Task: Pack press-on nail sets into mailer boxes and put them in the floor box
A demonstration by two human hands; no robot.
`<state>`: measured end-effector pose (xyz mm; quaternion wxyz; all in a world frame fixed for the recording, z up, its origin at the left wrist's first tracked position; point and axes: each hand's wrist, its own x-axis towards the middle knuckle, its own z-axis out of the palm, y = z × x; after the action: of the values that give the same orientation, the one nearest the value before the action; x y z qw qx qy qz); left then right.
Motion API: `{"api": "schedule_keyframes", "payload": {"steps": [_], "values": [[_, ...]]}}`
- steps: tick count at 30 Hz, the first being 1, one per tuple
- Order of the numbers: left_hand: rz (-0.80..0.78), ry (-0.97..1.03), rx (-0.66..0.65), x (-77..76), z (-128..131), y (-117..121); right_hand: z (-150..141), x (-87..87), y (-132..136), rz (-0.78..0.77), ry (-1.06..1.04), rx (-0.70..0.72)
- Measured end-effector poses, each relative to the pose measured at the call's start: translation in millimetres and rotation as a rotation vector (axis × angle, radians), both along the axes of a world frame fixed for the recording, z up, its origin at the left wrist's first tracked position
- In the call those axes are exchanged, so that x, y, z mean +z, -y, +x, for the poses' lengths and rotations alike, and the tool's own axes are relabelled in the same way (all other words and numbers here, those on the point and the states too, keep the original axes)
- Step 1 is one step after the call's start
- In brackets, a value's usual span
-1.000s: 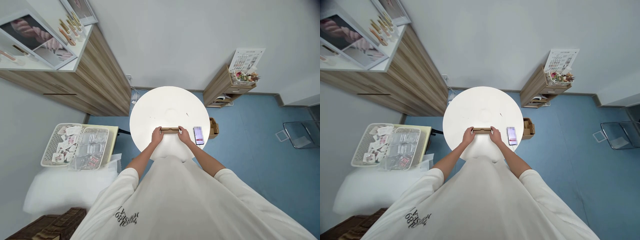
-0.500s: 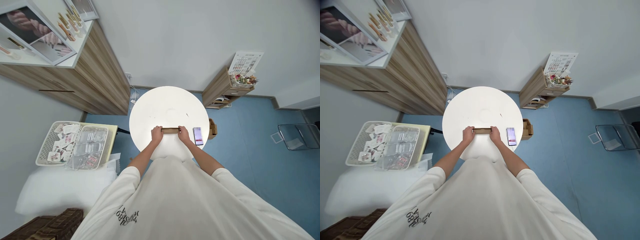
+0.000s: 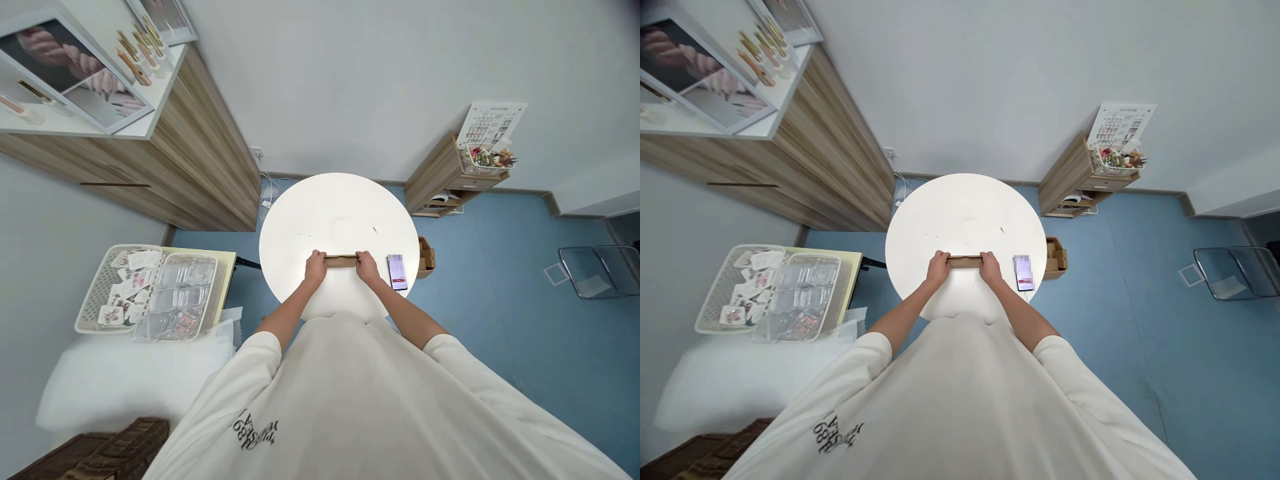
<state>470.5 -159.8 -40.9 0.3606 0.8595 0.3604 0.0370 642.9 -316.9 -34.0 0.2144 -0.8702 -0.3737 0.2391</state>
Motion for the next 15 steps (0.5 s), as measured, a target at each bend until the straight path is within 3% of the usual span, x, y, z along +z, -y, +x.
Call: {"api": "schedule_keyframes", "payload": {"steps": [8, 15], "values": [[0.070, -0.103, -0.210, -12.5, -22.2, 17.3, -15.9, -15.6, 23.1, -0.127, 0.091, 0.182], [0.013, -0.177, -0.187, -22.3, -18.6, 18.1, -13.7, -27.1, 17.5, -0.192, -0.011, 0.171]]}}
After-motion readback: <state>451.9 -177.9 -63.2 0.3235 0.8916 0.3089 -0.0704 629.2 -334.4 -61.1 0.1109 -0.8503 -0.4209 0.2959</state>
